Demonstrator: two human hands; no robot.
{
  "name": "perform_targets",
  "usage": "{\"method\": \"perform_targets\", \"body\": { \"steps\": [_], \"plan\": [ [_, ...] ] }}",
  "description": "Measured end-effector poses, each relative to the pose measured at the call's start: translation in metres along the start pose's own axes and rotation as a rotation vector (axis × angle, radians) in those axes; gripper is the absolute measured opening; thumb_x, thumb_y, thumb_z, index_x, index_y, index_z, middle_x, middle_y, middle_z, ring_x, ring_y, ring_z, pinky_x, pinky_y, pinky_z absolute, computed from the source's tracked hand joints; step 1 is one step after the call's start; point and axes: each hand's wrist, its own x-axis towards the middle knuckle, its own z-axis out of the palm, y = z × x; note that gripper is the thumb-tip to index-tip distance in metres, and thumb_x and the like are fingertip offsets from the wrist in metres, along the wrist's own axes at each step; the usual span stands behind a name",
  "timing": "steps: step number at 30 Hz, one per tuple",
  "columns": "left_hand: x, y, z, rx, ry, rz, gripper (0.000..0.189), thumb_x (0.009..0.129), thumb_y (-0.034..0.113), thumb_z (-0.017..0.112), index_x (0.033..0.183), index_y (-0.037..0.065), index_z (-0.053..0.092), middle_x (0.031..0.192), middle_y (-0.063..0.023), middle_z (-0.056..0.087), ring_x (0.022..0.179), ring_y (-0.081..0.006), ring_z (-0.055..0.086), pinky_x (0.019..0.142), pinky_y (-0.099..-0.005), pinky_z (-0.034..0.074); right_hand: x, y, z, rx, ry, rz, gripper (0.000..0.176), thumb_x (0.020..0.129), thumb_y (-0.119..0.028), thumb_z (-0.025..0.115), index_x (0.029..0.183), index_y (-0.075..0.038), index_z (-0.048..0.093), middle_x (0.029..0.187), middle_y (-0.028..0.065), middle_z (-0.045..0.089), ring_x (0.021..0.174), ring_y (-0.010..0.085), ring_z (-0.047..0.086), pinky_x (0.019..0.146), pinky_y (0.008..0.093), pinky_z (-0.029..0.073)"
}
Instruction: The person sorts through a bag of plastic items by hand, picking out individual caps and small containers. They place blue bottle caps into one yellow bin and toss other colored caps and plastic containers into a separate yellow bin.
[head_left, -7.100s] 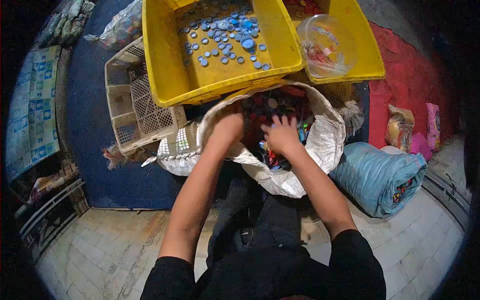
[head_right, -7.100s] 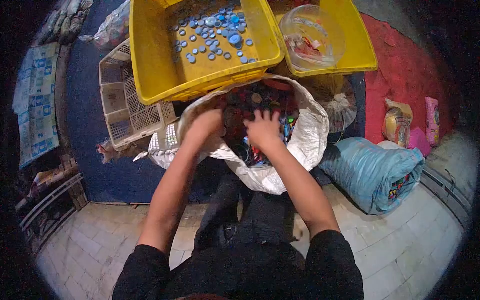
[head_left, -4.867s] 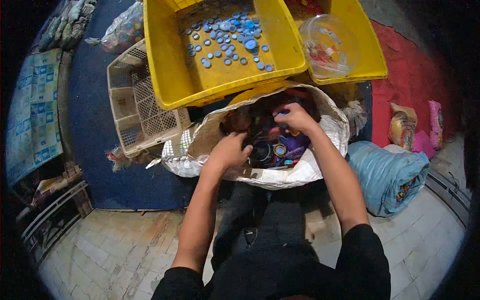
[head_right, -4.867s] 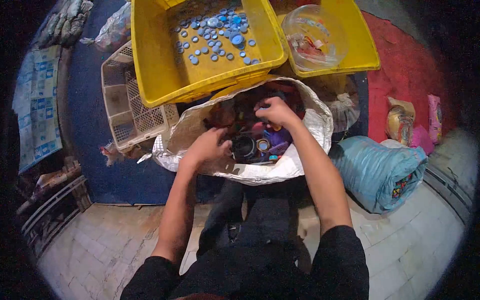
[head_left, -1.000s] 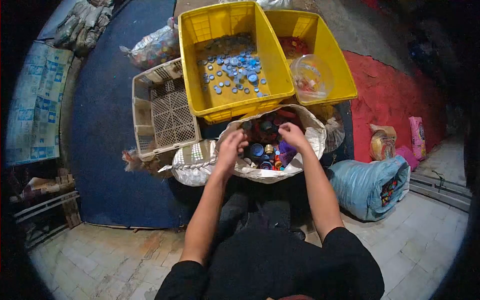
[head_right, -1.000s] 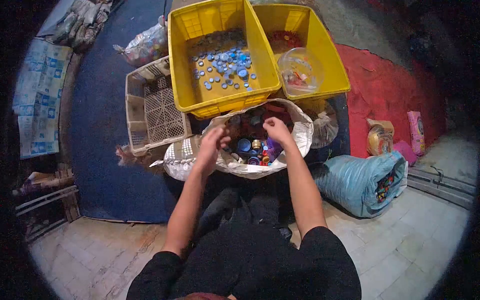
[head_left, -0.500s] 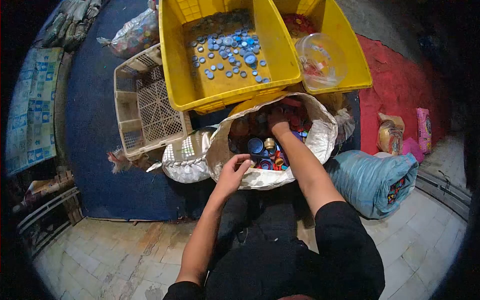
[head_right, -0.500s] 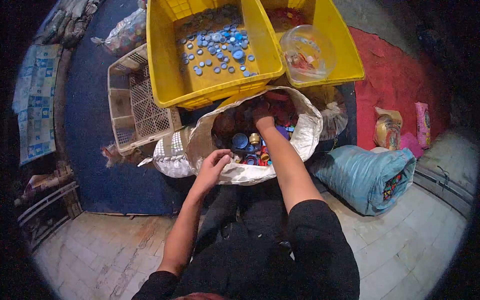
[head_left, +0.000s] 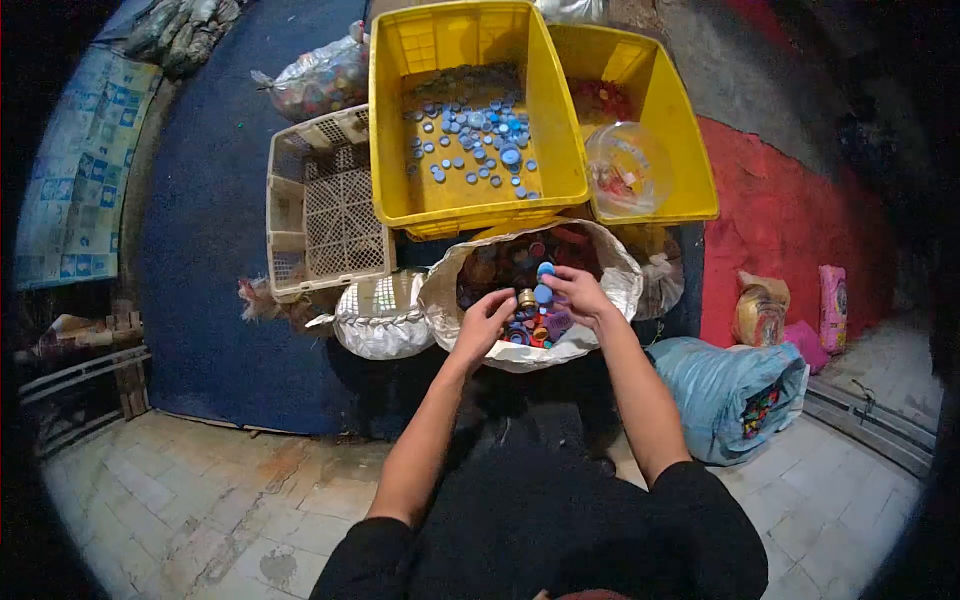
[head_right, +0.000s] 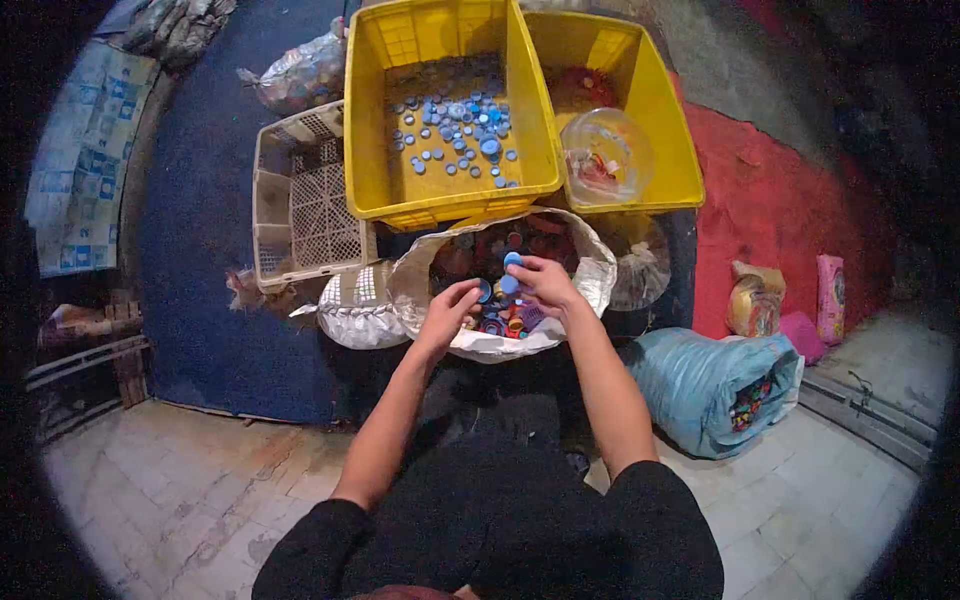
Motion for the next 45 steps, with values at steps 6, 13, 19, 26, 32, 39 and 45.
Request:
{"method": "perform_targets", "body": {
  "steps": [6, 13, 19, 26, 32, 39, 45],
  "plan": [
    [-0.018, 0.058, 0.044, -0.190, -0.220, 0.090, 0.043, 0.090, 0.028, 0.066, 0.124, 0.003, 0.059, 0.093, -0.0021, 0.064, 0.065, -0.0044, 0.052, 0.055, -0.0184, 0.043, -0.073, -0.013, 0.015, 0.224, -0.218, -0.048, 0.028, 0.092, -0.013, 0.060, 0.116, 0.000, 0.054, 0.105, 0.0107, 0.063, 0.090, 0.0210, 0.067, 0.078, 0.0355, 0.058],
    [-0.038, 0.094, 0.043, 0.066, -0.273, 0.165, 0.034, 0.086, 0.026, 0.071, 0.109, 0.001, 0.065, 0.087, -0.0035, 0.065, 0.072, -0.0069, 0.057, 0.062, -0.0216, 0.048, -0.116, -0.037, 0.016, 0.070, -0.313, -0.066, 0.033, 0.091, -0.014, 0.063, 0.119, 0.000, 0.055, 0.101, 0.0095, 0.065, 0.088, 0.0188, 0.067, 0.077, 0.0364, 0.059],
    [-0.056, 0.113, 0.046, 0.073, -0.222, 0.267, 0.028, 0.087, 0.022, 0.071, 0.104, 0.001, 0.066, 0.089, -0.0034, 0.067, 0.080, -0.0096, 0.061, 0.071, -0.0246, 0.050, -0.134, -0.050, 0.033, 0.011, -0.291, -0.149, 0.033, 0.089, -0.017, 0.066, 0.118, -0.002, 0.059, 0.097, 0.0040, 0.065, 0.082, 0.0119, 0.064, 0.074, 0.0315, 0.056],
    [-0.033, 0.096, 0.042, 0.162, -0.091, 0.713, 0.021, 0.078, 0.011, 0.077, 0.093, 0.000, 0.067, 0.098, -0.0074, 0.064, 0.092, -0.0151, 0.061, 0.079, -0.0280, 0.050, -0.130, -0.054, 0.042, 0.110, -0.260, -0.171, 0.035, 0.090, -0.018, 0.065, 0.120, -0.003, 0.058, 0.100, 0.0051, 0.065, 0.087, 0.0130, 0.065, 0.076, 0.0290, 0.056],
    [-0.033, 0.111, 0.037, 0.273, -0.125, 0.754, 0.020, 0.073, 0.010, 0.080, 0.086, 0.000, 0.067, 0.101, -0.0076, 0.061, 0.092, -0.0150, 0.061, 0.080, -0.0281, 0.050, -0.121, -0.054, 0.038, 0.204, -0.282, -0.197, 0.036, 0.091, -0.020, 0.063, 0.122, -0.003, 0.057, 0.102, 0.0055, 0.065, 0.087, 0.0121, 0.065, 0.073, 0.0283, 0.057],
    [-0.036, 0.121, 0.034, 0.512, -0.194, 0.610, 0.027, 0.070, 0.013, 0.083, 0.077, 0.000, 0.061, 0.088, -0.0023, 0.055, 0.077, -0.0111, 0.055, 0.067, -0.0233, 0.046, -0.112, -0.047, 0.034, 0.042, -0.332, -0.136, 0.036, 0.094, -0.026, 0.059, 0.123, -0.005, 0.057, 0.099, 0.0019, 0.065, 0.077, 0.0087, 0.062, 0.066, 0.0223, 0.053],
    [-0.028, 0.108, 0.038, 0.543, -0.122, 0.628, 0.031, 0.069, 0.021, 0.084, 0.078, 0.000, 0.062, 0.081, -0.0031, 0.053, 0.067, -0.0104, 0.052, 0.061, -0.0255, 0.044, -0.114, -0.041, 0.044, 0.203, -0.299, -0.060, 0.032, 0.097, -0.032, 0.053, 0.115, -0.006, 0.058, 0.092, -0.0008, 0.061, 0.084, 0.0088, 0.060, 0.070, 0.0256, 0.054]
  ]
}}
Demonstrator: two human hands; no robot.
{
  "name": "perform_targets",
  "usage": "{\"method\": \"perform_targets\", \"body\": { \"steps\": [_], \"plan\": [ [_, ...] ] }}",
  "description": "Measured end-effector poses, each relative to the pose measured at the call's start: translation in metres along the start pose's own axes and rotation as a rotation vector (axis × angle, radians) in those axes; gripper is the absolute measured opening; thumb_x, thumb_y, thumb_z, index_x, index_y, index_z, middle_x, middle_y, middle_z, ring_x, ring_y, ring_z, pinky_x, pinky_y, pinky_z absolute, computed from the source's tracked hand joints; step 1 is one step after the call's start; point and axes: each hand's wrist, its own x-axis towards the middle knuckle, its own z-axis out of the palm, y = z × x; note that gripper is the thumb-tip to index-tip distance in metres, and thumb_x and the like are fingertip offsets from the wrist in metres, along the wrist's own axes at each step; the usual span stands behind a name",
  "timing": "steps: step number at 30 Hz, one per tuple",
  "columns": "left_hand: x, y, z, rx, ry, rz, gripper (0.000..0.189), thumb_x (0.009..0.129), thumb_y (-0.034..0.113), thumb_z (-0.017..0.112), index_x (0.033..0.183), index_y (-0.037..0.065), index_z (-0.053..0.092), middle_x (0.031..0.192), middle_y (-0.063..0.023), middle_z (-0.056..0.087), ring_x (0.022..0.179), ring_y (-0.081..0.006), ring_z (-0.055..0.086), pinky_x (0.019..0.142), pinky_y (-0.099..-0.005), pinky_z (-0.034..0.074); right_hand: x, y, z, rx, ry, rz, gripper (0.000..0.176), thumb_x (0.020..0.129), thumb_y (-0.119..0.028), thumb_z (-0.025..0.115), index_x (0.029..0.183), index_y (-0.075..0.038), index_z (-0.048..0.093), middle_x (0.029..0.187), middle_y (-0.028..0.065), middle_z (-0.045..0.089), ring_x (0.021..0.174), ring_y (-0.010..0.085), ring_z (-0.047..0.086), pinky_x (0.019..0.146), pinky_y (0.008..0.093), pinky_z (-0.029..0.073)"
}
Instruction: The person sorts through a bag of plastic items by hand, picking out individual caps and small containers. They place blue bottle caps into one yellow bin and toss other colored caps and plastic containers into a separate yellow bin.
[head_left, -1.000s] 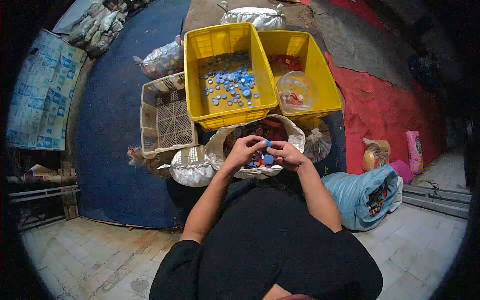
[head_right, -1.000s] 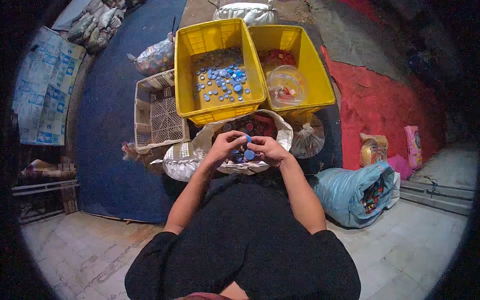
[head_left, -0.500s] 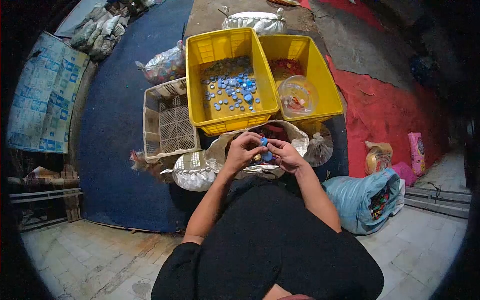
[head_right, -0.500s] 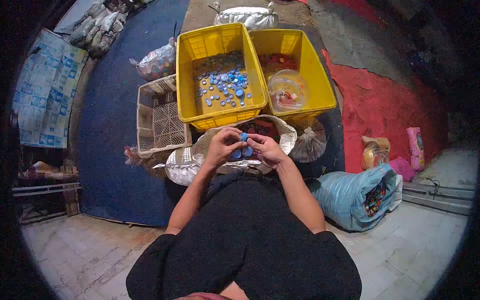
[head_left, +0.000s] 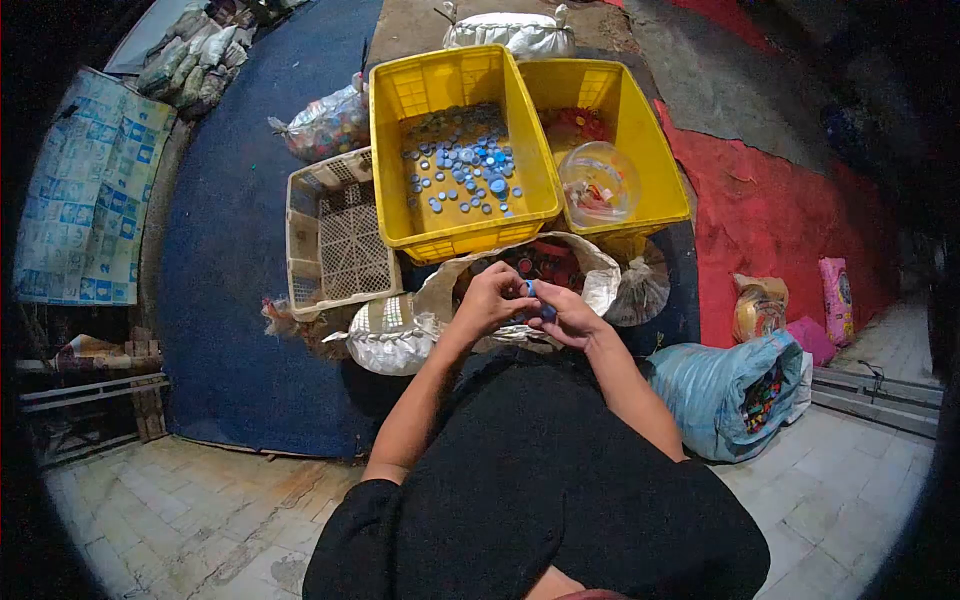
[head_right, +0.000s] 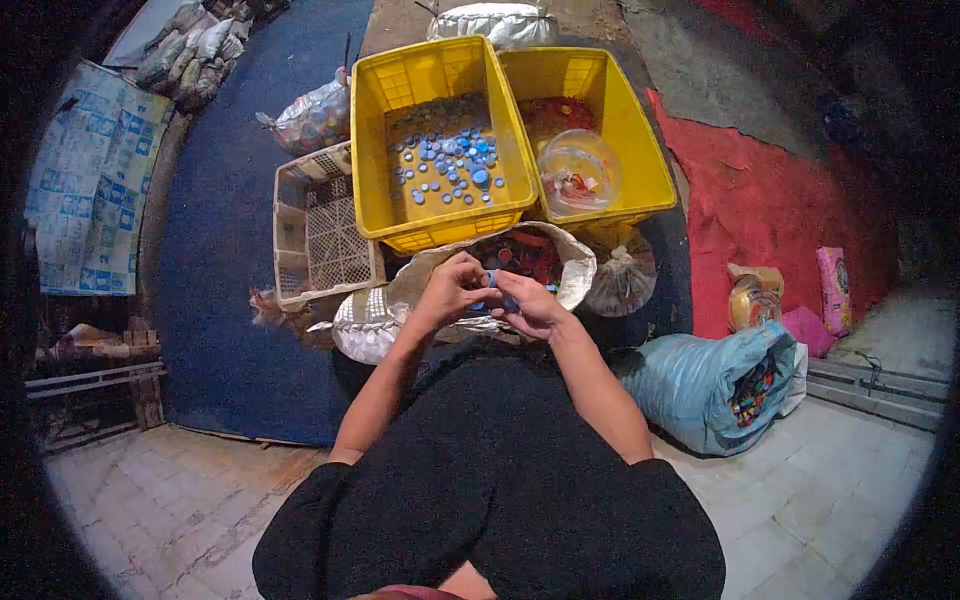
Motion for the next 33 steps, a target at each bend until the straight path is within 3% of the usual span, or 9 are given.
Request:
{"method": "perform_targets", "body": {
  "steps": [5, 9, 15, 17, 18, 21, 25, 29, 33],
  "plan": [
    [0.000, -0.001, -0.002, -0.028, -0.018, -0.008, 0.026, 0.073, 0.019, 0.082, 0.080, 0.002, 0.063, 0.079, -0.0016, 0.056, 0.067, -0.0101, 0.053, 0.064, -0.0255, 0.045, 0.000, 0.006, 0.001, 0.162, 0.029, -0.046, 0.036, 0.097, -0.037, 0.051, 0.113, -0.006, 0.057, 0.088, -0.0008, 0.056, 0.072, 0.0066, 0.050, 0.060, 0.0214, 0.044],
    [-0.005, 0.004, -0.004, -0.575, 0.022, -0.287, 0.013, 0.087, 0.012, 0.068, 0.092, 0.002, 0.062, 0.087, -0.0026, 0.064, 0.077, -0.0083, 0.058, 0.069, -0.0240, 0.047, -0.003, 0.001, -0.011, 0.177, -0.036, -0.045, 0.041, 0.098, -0.038, 0.049, 0.118, -0.003, 0.055, 0.089, 0.0010, 0.055, 0.070, 0.0064, 0.047, 0.058, 0.0205, 0.041],
    [-0.013, -0.049, 0.005, -0.281, 0.045, -0.460, 0.029, 0.086, 0.025, 0.071, 0.099, -0.001, 0.063, 0.087, -0.0051, 0.066, 0.079, -0.0100, 0.060, 0.071, -0.0261, 0.047, -0.005, 0.000, -0.019, 0.170, 0.020, -0.096, 0.047, 0.098, -0.041, 0.046, 0.123, -0.002, 0.052, 0.088, 0.0008, 0.055, 0.064, 0.0070, 0.043, 0.055, 0.0188, 0.038],
    [-0.016, -0.060, 0.015, 0.010, 0.086, -0.343, 0.043, 0.085, 0.026, 0.071, 0.116, -0.001, 0.059, 0.099, -0.0087, 0.065, 0.086, -0.0125, 0.061, 0.073, -0.0281, 0.049, -0.007, 0.000, -0.017, 0.130, 0.055, -0.101, 0.047, 0.098, -0.041, 0.046, 0.123, -0.002, 0.052, 0.088, 0.0009, 0.056, 0.065, 0.0070, 0.044, 0.055, 0.0189, 0.038],
    [-0.016, -0.041, 0.013, -0.151, 0.032, -0.425, 0.050, 0.087, 0.024, 0.069, 0.128, 0.000, 0.052, 0.111, -0.0117, 0.062, 0.096, -0.0148, 0.061, 0.077, -0.0287, 0.050, -0.008, 0.001, -0.016, 0.090, 0.088, -0.102, 0.047, 0.098, -0.041, 0.046, 0.123, -0.001, 0.052, 0.087, 0.0011, 0.056, 0.065, 0.0070, 0.044, 0.055, 0.0190, 0.039],
    [-0.013, -0.013, 0.011, -0.716, -0.094, -0.545, 0.048, 0.090, 0.021, 0.066, 0.130, 0.000, 0.050, 0.118, -0.0137, 0.061, 0.101, -0.0162, 0.061, 0.081, -0.0284, 0.051, -0.005, 0.004, -0.012, 0.069, 0.123, -0.117, 0.047, 0.098, -0.040, 0.046, 0.122, 0.000, 0.051, 0.086, 0.0016, 0.056, 0.065, 0.0069, 0.045, 0.055, 0.0190, 0.039],
    [-0.018, -0.014, 0.022, -0.560, -0.100, -0.259, 0.041, 0.090, 0.019, 0.066, 0.123, -0.002, 0.056, 0.103, -0.0090, 0.066, 0.088, -0.0133, 0.063, 0.076, -0.0270, 0.051, 0.000, 0.010, -0.005, 0.127, 0.175, -0.146, 0.045, 0.098, -0.039, 0.047, 0.121, -0.001, 0.051, 0.091, 0.0043, 0.058, 0.062, 0.0063, 0.045, 0.054, 0.0194, 0.039],
    [-0.023, -0.035, 0.026, -0.590, -0.039, -0.318, 0.030, 0.091, 0.013, 0.064, 0.115, -0.004, 0.059, 0.098, -0.0082, 0.067, 0.087, -0.0132, 0.063, 0.076, -0.0268, 0.051, 0.009, 0.019, -0.013, 0.157, 0.089, -0.189, 0.040, 0.097, -0.034, 0.052, 0.120, -0.001, 0.051, 0.099, 0.0071, 0.061, 0.063, 0.0055, 0.046, 0.052, 0.0192, 0.038],
    [-0.031, -0.039, 0.023, -0.218, 0.078, -0.205, 0.027, 0.088, 0.024, 0.067, 0.097, -0.001, 0.067, 0.082, -0.0074, 0.069, 0.077, -0.0094, 0.062, 0.070, -0.0274, 0.050, 0.016, 0.018, -0.011, 0.086, 0.116, -0.146, 0.040, 0.097, -0.033, 0.053, 0.120, -0.001, 0.051, 0.100, 0.0059, 0.061, 0.063, 0.0049, 0.046, 0.051, 0.0191, 0.038]
  ]
}}
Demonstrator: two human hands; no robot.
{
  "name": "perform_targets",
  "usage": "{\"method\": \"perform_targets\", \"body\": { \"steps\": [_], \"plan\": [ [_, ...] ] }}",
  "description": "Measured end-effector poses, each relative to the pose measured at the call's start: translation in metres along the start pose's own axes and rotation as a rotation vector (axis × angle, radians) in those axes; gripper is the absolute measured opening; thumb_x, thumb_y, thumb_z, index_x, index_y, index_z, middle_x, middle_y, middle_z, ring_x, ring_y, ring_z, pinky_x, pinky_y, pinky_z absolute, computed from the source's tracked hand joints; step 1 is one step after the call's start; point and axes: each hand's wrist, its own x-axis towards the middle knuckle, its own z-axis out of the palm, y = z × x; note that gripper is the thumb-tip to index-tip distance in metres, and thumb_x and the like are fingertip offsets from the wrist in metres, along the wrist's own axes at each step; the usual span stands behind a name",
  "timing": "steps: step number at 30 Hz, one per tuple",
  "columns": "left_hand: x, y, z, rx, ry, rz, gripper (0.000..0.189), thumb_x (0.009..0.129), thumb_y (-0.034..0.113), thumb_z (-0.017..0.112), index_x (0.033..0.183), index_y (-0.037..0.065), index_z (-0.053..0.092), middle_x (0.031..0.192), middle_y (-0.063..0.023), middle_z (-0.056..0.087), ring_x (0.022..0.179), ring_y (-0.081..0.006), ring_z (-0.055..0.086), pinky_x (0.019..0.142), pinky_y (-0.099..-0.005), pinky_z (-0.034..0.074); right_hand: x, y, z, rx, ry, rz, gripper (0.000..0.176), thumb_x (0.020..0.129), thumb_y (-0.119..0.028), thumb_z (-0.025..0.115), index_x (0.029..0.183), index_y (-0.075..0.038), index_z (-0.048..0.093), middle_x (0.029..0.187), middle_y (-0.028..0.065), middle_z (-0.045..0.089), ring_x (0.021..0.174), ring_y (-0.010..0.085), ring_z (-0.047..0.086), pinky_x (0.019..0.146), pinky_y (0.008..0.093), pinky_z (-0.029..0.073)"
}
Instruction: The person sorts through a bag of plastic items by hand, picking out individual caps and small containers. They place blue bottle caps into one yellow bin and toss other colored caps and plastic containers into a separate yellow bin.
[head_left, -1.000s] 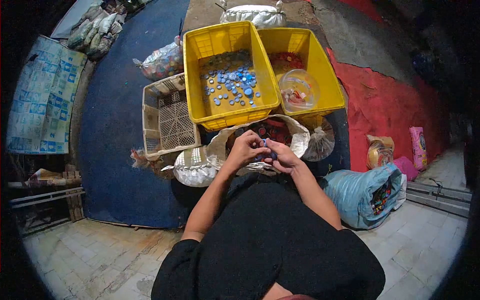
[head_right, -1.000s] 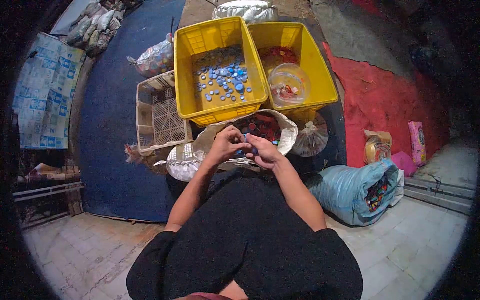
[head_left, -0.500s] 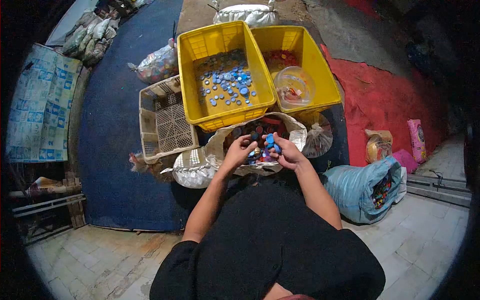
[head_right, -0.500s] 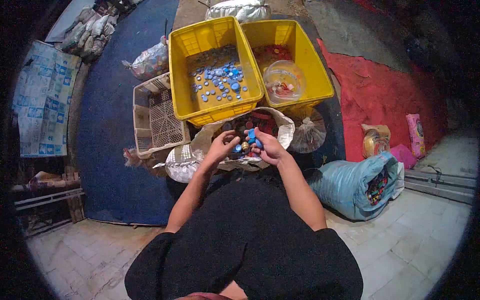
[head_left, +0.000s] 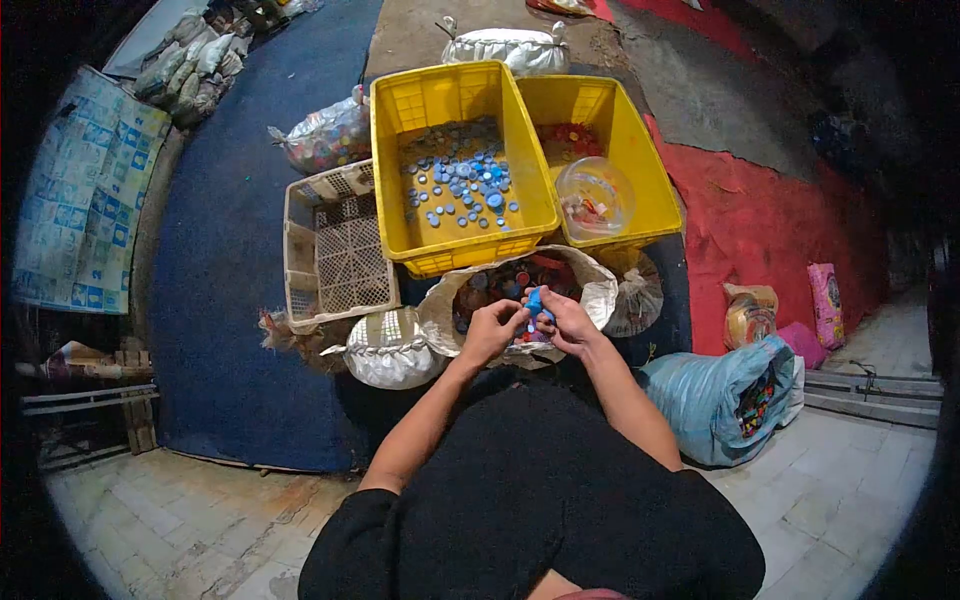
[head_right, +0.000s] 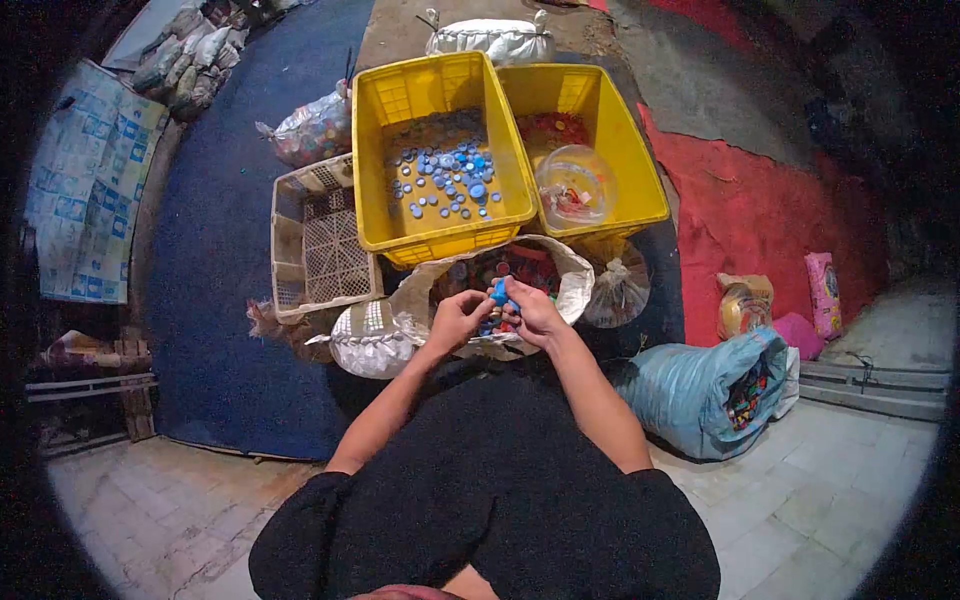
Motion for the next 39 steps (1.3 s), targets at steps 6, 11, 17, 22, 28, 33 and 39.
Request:
{"method": "perform_targets", "body": {
  "steps": [6, 11, 17, 22, 28, 33, 39],
  "plan": [
    [0.011, -0.022, -0.016, -0.008, 0.047, 0.002, 0.029, 0.088, 0.028, 0.066, 0.087, -0.001, 0.066, 0.071, -0.0047, 0.064, 0.065, -0.0102, 0.058, 0.063, -0.0271, 0.047, 0.020, 0.010, 0.005, 0.012, 0.151, -0.041, 0.037, 0.095, -0.034, 0.056, 0.116, -0.004, 0.055, 0.099, 0.0052, 0.061, 0.060, 0.0056, 0.045, 0.047, 0.0194, 0.036],
    [0.077, -0.019, -0.049, -0.160, 0.316, -0.079, 0.039, 0.091, 0.036, 0.063, 0.093, -0.002, 0.068, 0.070, -0.0009, 0.062, 0.063, -0.0071, 0.054, 0.057, -0.0225, 0.043, 0.045, 0.011, -0.003, -0.025, 0.203, -0.072, 0.032, 0.090, -0.028, 0.066, 0.111, -0.006, 0.055, 0.096, 0.0033, 0.062, 0.059, 0.0053, 0.042, 0.046, 0.0203, 0.035],
    [0.092, 0.007, -0.075, -0.307, 0.187, -0.264, 0.035, 0.092, 0.032, 0.061, 0.111, 0.002, 0.062, 0.094, -0.0038, 0.066, 0.070, -0.0070, 0.054, 0.062, -0.0210, 0.043, 0.107, -0.044, 0.035, -0.475, 0.267, -0.179, 0.055, 0.086, -0.029, 0.071, 0.129, -0.004, 0.045, 0.090, 0.0052, 0.061, 0.063, 0.0088, 0.050, 0.050, 0.0234, 0.041],
    [0.063, -0.011, -0.068, -0.362, 0.162, -0.307, 0.033, 0.092, 0.030, 0.060, 0.112, 0.004, 0.060, 0.094, -0.0014, 0.063, 0.070, -0.0068, 0.054, 0.061, -0.0208, 0.043, 0.140, -0.083, 0.064, -0.324, 0.159, -0.319, 0.094, 0.085, -0.040, 0.070, 0.150, -0.017, 0.007, 0.136, 0.0148, 0.042, 0.110, 0.0284, 0.054, 0.079, 0.0400, 0.053],
    [0.026, -0.038, -0.057, -0.414, 0.192, -0.382, 0.029, 0.091, 0.027, 0.063, 0.109, 0.003, 0.062, 0.087, -0.0006, 0.064, 0.066, -0.0058, 0.053, 0.057, -0.0202, 0.043, 0.132, -0.036, -0.025, -0.348, 0.204, -0.057, 0.061, 0.092, -0.040, 0.060, 0.141, -0.014, 0.034, 0.134, 0.0101, 0.044, 0.110, 0.0278, 0.053, 0.082, 0.0394, 0.054],
    [0.003, -0.076, -0.043, -0.086, 0.123, -0.373, 0.030, 0.090, 0.025, 0.063, 0.108, 0.001, 0.065, 0.089, -0.0042, 0.066, 0.075, -0.0108, 0.059, 0.068, -0.0262, 0.048, 0.103, 0.037, -0.095, -0.666, 0.390, 0.154, 0.032, 0.090, -0.029, 0.060, 0.114, -0.008, 0.060, 0.091, 0.0055, 0.062, 0.076, 0.0169, 0.059, 0.067, 0.0314, 0.053],
    [0.004, -0.098, -0.025, 0.441, 0.011, -0.238, 0.037, 0.082, 0.025, 0.065, 0.108, -0.001, 0.064, 0.093, -0.0207, 0.067, 0.086, -0.0331, 0.065, 0.079, -0.0401, 0.051, 0.125, 0.090, -0.107, -1.440, 0.286, -0.142, 0.033, 0.080, -0.023, 0.064, 0.105, -0.002, 0.065, 0.101, 0.0196, 0.065, 0.097, 0.0334, 0.063, 0.087, 0.0405, 0.049]
  ]
}}
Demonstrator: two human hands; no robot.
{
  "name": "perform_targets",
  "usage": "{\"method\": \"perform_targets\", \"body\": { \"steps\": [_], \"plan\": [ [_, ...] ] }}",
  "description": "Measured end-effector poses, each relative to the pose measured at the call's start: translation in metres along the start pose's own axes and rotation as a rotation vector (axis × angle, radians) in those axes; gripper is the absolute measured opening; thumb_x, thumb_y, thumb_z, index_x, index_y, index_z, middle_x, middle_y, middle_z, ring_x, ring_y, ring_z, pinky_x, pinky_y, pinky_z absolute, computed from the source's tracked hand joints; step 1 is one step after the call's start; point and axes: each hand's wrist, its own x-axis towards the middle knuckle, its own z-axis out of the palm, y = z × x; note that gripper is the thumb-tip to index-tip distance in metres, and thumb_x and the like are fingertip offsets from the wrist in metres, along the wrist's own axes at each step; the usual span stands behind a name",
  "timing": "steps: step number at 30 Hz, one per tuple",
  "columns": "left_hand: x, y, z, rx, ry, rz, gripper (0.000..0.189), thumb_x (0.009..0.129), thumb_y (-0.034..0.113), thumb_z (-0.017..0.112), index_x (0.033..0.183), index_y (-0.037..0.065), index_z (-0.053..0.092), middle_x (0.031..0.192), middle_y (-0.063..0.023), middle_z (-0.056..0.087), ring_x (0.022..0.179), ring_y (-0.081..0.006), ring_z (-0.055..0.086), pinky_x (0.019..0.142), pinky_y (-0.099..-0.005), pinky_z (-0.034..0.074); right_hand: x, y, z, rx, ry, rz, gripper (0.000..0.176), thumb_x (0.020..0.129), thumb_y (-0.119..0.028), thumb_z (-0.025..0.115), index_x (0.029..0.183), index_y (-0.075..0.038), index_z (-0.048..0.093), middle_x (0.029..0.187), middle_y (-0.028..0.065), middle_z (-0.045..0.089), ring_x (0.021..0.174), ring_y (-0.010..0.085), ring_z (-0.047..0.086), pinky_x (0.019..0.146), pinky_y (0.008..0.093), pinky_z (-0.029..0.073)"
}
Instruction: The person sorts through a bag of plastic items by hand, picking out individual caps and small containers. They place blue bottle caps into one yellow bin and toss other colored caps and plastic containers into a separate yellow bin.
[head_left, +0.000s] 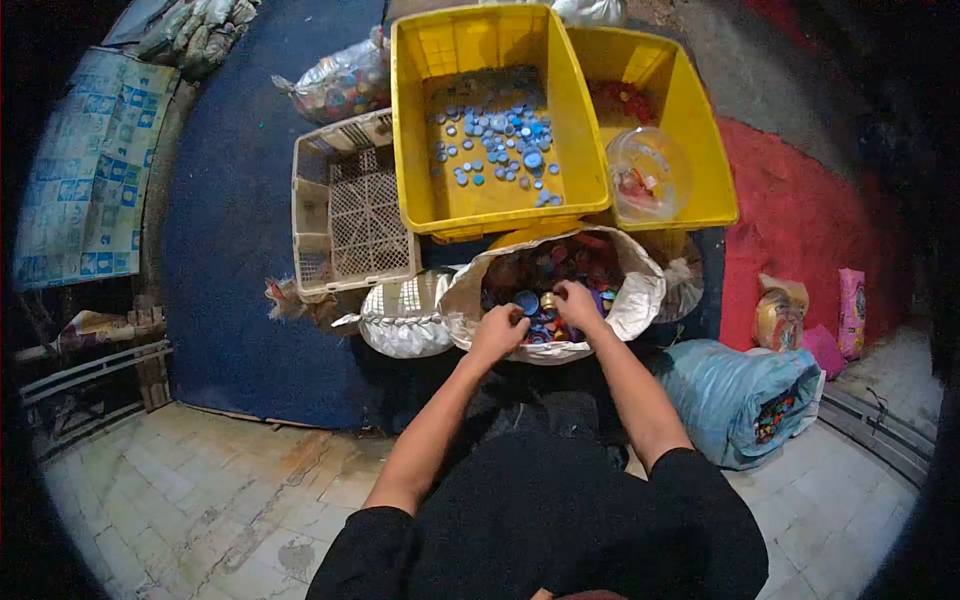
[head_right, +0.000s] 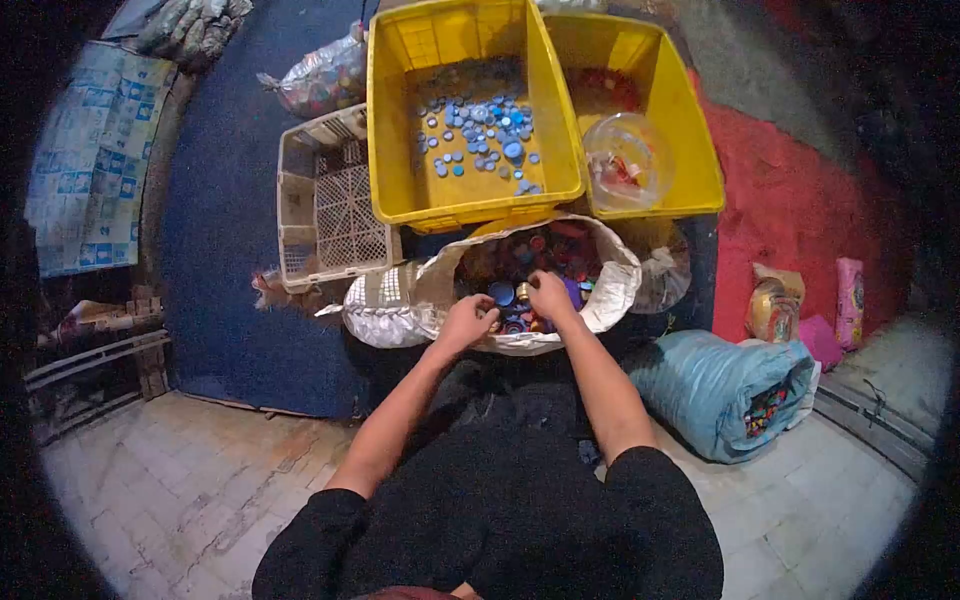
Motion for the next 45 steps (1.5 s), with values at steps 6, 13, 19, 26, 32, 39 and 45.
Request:
{"method": "perform_targets", "body": {
  "steps": [6, 13, 19, 26, 32, 39, 45],
  "plan": [
    [0.070, -0.037, 0.026, 0.095, -0.030, 0.063, 0.034, 0.082, 0.024, 0.062, 0.109, 0.003, 0.064, 0.105, -0.0227, 0.065, 0.098, -0.0386, 0.062, 0.087, -0.0429, 0.049, 0.009, -0.007, 0.064, -0.401, -0.094, -0.003, 0.046, 0.082, -0.028, 0.058, 0.123, -0.005, 0.055, 0.119, 0.0194, 0.054, 0.115, 0.0375, 0.049, 0.097, 0.0470, 0.040],
    [0.137, -0.038, 0.043, 0.568, 0.014, 0.430, 0.043, 0.084, 0.027, 0.058, 0.123, 0.009, 0.059, 0.121, -0.0215, 0.059, 0.115, -0.0383, 0.054, 0.099, -0.0456, 0.042, -0.031, -0.010, 0.065, -0.410, -0.273, -0.041, 0.043, 0.084, -0.025, 0.052, 0.118, 0.001, 0.057, 0.123, 0.0246, 0.053, 0.116, 0.0396, 0.049, 0.099, 0.0484, 0.037],
    [0.159, -0.060, 0.074, 0.552, -0.134, 0.146, 0.043, 0.083, 0.028, 0.056, 0.124, 0.013, 0.059, 0.129, -0.0185, 0.054, 0.120, -0.0365, 0.051, 0.101, -0.0459, 0.040, 0.015, 0.009, 0.026, -0.184, -0.274, -0.105, 0.031, 0.082, -0.015, 0.050, 0.104, 0.005, 0.062, 0.098, 0.0268, 0.064, 0.094, 0.0425, 0.061, 0.086, 0.0472, 0.049],
    [0.167, -0.085, 0.094, 0.692, -0.097, 0.154, 0.046, 0.081, 0.037, 0.061, 0.116, 0.008, 0.064, 0.127, -0.0199, 0.055, 0.121, -0.0380, 0.049, 0.103, -0.0464, 0.036, 0.083, 0.045, 0.043, -0.627, 0.090, -0.005, 0.042, 0.082, -0.015, 0.054, 0.123, -0.005, 0.057, 0.126, 0.0227, 0.055, 0.118, 0.0363, 0.052, 0.102, 0.0458, 0.040],
    [0.135, -0.041, 0.053, 0.465, -0.096, 0.217, 0.037, 0.081, 0.035, 0.063, 0.103, 0.005, 0.069, 0.117, -0.0181, 0.061, 0.115, -0.0365, 0.054, 0.099, -0.0470, 0.040, 0.088, 0.066, 0.049, -0.697, 0.141, -0.110, 0.038, 0.084, -0.017, 0.053, 0.120, -0.006, 0.057, 0.125, 0.0243, 0.055, 0.119, 0.0399, 0.049, 0.101, 0.0471, 0.039],
    [0.087, -0.042, 0.035, -0.118, -0.064, 0.085, 0.029, 0.083, 0.023, 0.068, 0.100, 0.000, 0.066, 0.093, -0.0130, 0.066, 0.088, -0.0265, 0.064, 0.081, -0.0378, 0.049, 0.017, 0.011, -0.003, -0.289, 0.130, -0.115, 0.036, 0.082, -0.024, 0.063, 0.110, -0.001, 0.058, 0.103, 0.0206, 0.064, 0.088, 0.0324, 0.065, 0.078, 0.0411, 0.052],
    [-0.006, 0.031, -0.017, -0.474, -0.007, 0.079, 0.022, 0.084, 0.016, 0.072, 0.085, 0.001, 0.055, 0.091, -0.0052, 0.064, 0.083, -0.0092, 0.057, 0.076, -0.0280, 0.048, -0.067, -0.049, -0.046, 0.967, 0.152, -0.165, 0.031, 0.078, -0.002, 0.075, 0.091, -0.004, 0.048, 0.107, 0.0145, 0.063, 0.089, 0.0107, 0.060, 0.078, 0.0281, 0.052]
  ]
}}
